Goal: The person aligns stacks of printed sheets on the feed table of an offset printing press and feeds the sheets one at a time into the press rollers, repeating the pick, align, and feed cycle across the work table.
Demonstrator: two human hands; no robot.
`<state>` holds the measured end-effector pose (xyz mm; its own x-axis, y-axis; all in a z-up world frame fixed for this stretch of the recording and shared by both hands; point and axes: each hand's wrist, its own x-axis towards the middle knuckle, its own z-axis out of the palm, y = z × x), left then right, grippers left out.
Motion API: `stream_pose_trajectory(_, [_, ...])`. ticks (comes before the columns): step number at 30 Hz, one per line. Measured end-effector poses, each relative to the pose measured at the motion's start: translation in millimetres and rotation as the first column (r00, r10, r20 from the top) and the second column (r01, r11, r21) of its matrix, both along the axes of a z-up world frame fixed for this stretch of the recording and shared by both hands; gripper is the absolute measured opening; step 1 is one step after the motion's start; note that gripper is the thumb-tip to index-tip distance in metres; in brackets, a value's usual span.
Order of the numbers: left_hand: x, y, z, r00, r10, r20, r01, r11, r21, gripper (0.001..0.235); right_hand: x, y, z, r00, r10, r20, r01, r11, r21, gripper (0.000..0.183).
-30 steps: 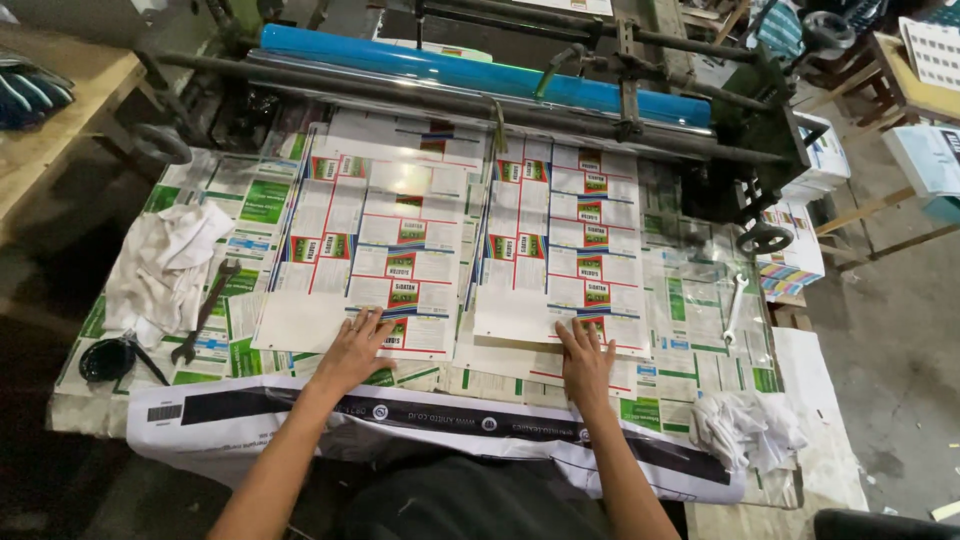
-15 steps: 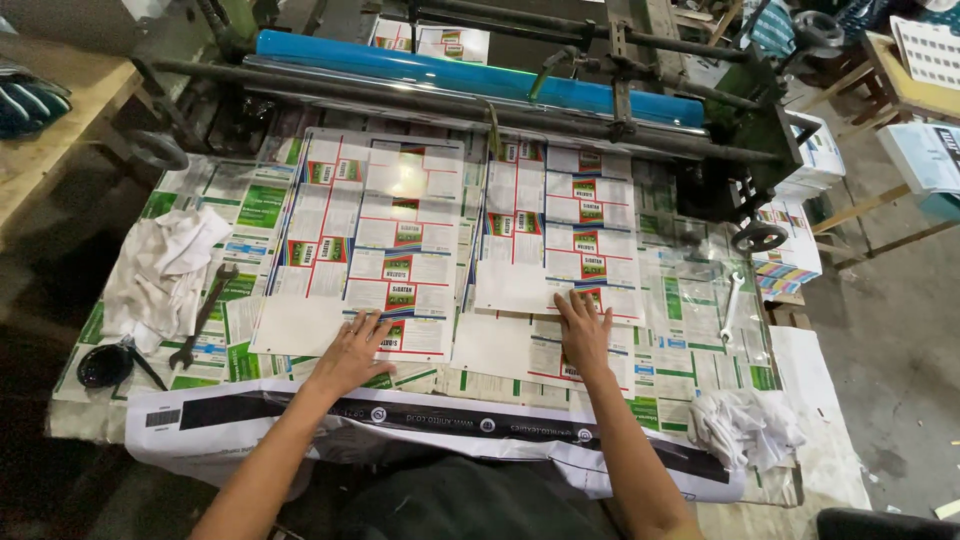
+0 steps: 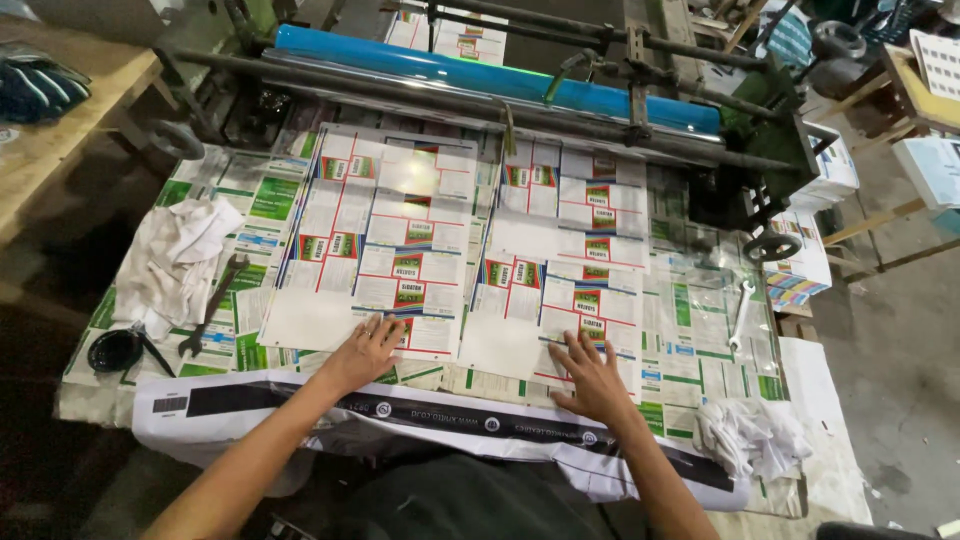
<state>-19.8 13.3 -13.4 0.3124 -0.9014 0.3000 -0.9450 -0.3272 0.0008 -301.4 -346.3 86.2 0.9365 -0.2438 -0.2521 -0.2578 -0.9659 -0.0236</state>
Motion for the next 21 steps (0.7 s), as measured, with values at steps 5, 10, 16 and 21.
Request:
stream_pose_trajectory(5, [-0.5,-12.0,16.8,0.996,-0.044,-0.075,0.057,0.981,0.184,0.074,-1.9,-13.4,-24.7,0.969,0.231,0.09,-0.22,0.969,-0.11,0.085])
stream_pose_trajectory(10, [-9.2,-16.4,4.8,0.997,-0.082,0.017,0.073,0.953,0.293,0.078,-0.9,-15.0,-26.4,0.914,0.392,0.11,-0.365,0.909,-0.203,0.076])
stream_pose_trajectory(16, [-19.0,-20.5,30.3,0.999,-0.04,0.008,0.038,0.981,0.192,0.078,-11.9,-21.6,-50.3,0.769,0.563,0.304,-0.464,0.817,-0.342,0.055])
stream_pose_trajectory(21, [-13.5,-19.0,22.8,0.998,-0.02,-0.058,0.021,0.999,0.027,0.073,-7.9,-22.1,-37.5,0.713,0.499,0.493,-0.378,0.866,-0.328,0.051])
